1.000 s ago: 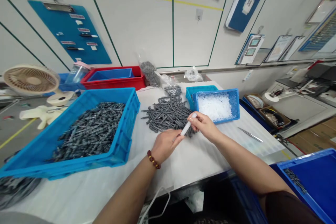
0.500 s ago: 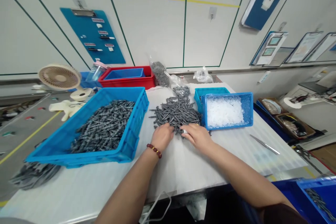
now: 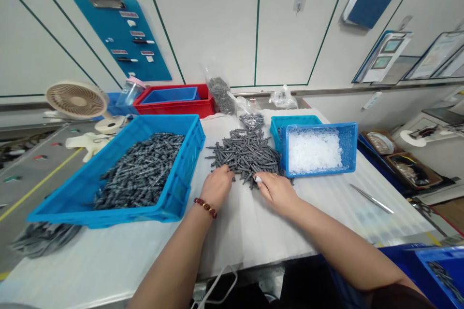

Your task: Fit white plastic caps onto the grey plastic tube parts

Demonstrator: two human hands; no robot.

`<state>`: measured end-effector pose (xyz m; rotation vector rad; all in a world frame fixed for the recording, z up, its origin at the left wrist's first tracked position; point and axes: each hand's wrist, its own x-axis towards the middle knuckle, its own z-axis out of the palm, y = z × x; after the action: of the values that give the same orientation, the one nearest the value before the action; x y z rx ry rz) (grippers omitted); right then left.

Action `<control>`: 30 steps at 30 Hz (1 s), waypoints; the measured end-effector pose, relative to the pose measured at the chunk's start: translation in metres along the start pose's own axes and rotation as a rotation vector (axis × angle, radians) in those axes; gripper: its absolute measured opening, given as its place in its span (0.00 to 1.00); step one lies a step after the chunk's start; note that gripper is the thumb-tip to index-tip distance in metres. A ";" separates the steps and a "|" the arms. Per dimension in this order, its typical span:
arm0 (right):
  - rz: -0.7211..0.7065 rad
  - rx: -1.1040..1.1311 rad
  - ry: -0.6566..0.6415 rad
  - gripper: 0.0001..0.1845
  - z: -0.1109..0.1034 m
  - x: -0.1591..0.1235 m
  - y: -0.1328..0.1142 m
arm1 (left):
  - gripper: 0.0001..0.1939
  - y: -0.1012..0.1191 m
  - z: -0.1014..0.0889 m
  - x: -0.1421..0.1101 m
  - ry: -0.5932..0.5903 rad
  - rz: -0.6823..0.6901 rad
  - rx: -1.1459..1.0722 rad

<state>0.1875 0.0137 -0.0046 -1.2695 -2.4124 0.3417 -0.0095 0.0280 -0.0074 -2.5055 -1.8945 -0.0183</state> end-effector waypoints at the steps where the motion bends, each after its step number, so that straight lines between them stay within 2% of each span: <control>1: 0.002 -0.005 -0.009 0.11 0.000 0.000 0.000 | 0.12 0.000 0.000 0.000 0.005 -0.003 0.003; 3: 0.010 -0.013 -0.023 0.10 0.001 0.000 -0.001 | 0.11 0.002 0.000 -0.001 0.056 -0.002 -0.030; 5: 0.026 -0.018 -0.025 0.09 0.002 0.000 0.000 | 0.10 0.004 0.000 -0.003 0.171 0.014 -0.154; 7: 0.046 -0.019 -0.027 0.07 0.001 0.000 0.000 | 0.10 0.007 0.000 -0.005 0.306 0.043 -0.371; 9: 0.061 -0.012 -0.032 0.06 -0.001 -0.001 0.000 | 0.09 0.010 -0.001 -0.007 0.382 0.047 -0.632; 12: 0.070 0.007 -0.038 0.07 -0.004 0.000 0.001 | 0.09 0.014 -0.003 -0.008 0.323 -0.021 -1.004; 15: 0.077 0.013 -0.041 0.07 -0.007 0.000 0.002 | 0.08 0.015 -0.008 -0.008 0.232 -0.045 -1.250; 22: 0.094 0.006 -0.080 0.08 -0.012 0.001 0.004 | 0.11 0.014 -0.010 -0.009 0.085 0.113 -1.332; 30: 0.074 -0.024 -0.114 0.08 -0.014 -0.002 0.002 | 0.08 0.013 -0.006 -0.008 0.101 0.189 -1.202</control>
<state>0.1962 0.0142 0.0066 -1.3872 -2.4751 0.4187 0.0005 0.0164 -0.0017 -3.1254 -1.8566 -1.6924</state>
